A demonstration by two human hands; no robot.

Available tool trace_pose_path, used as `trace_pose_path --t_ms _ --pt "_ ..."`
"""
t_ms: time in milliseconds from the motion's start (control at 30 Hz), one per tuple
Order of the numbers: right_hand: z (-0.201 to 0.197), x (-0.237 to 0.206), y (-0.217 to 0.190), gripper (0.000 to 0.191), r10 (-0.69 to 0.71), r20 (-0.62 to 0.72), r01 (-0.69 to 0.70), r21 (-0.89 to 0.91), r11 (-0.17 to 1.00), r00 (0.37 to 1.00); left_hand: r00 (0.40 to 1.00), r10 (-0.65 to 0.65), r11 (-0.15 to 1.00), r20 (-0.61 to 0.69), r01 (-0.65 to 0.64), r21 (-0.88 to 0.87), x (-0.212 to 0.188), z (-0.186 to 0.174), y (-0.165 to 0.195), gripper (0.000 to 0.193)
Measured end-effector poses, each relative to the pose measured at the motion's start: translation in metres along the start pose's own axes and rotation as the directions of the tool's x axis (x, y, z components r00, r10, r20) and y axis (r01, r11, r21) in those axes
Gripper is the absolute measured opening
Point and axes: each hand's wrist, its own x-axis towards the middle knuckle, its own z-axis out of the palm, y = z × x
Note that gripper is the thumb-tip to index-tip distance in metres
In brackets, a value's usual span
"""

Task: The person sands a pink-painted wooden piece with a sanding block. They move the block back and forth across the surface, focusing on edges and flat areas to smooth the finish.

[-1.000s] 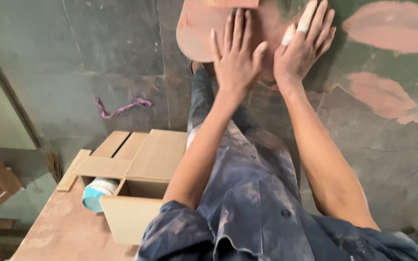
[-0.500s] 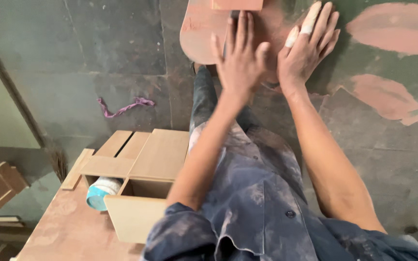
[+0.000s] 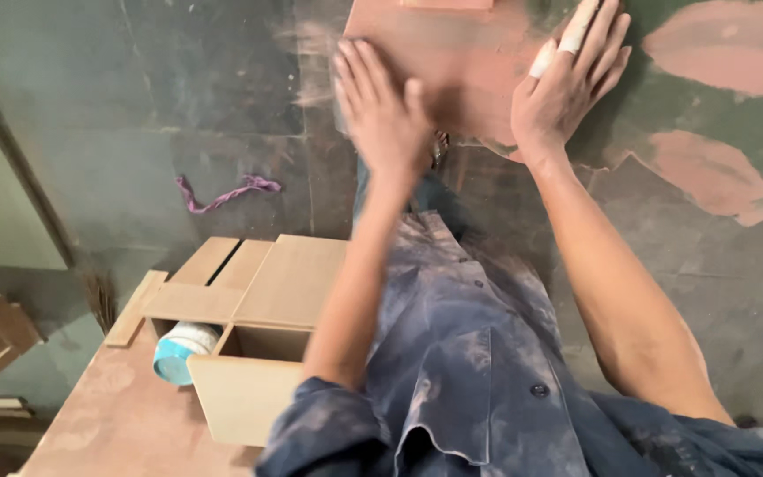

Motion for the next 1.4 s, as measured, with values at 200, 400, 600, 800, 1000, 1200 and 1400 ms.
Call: trace_pose_path --t_ms 200,400,600,800,1000,1200,1400 --pt "-0.001 0.001 -0.001 0.05 0.013 0.049 -0.015 0.036 0.999 0.999 0.796 0.42 0.908 0.435 -0.368 -0.201 -0.013 -0.009 0.004 0.074" --pt "0.005 0.0 0.001 0.049 -0.017 -0.019 0.018 0.056 0.998 1.0 0.96 0.196 0.98 0.2 -0.185 -0.072 -0.033 0.006 0.003 0.074" --pt "0.018 -0.003 0.014 0.036 -0.043 0.004 0.042 0.062 0.997 0.999 0.971 0.051 0.964 0.235 -0.109 0.242 -0.044 0.0 -0.016 0.06" --pt "0.027 -0.004 0.021 0.041 -0.065 -0.05 0.069 0.072 0.995 0.997 0.879 0.224 0.969 0.421 -0.248 0.002 -0.044 -0.014 -0.012 0.063" --pt "0.023 -0.002 0.019 0.034 0.006 0.077 -0.013 0.085 0.996 0.997 1.0 -0.023 1.0 0.014 0.023 -0.003 -0.036 -0.001 -0.02 0.062" --pt "0.013 -0.001 0.019 0.044 -0.091 -0.05 0.095 0.091 0.991 0.995 0.98 -0.003 0.976 0.198 -0.041 0.214 -0.028 -0.002 -0.021 0.06" --pt "0.01 0.001 0.018 0.041 -0.073 -0.059 0.077 0.066 0.995 0.996 0.995 -0.104 0.994 -0.006 0.104 -0.043 -0.019 -0.012 0.005 0.065"
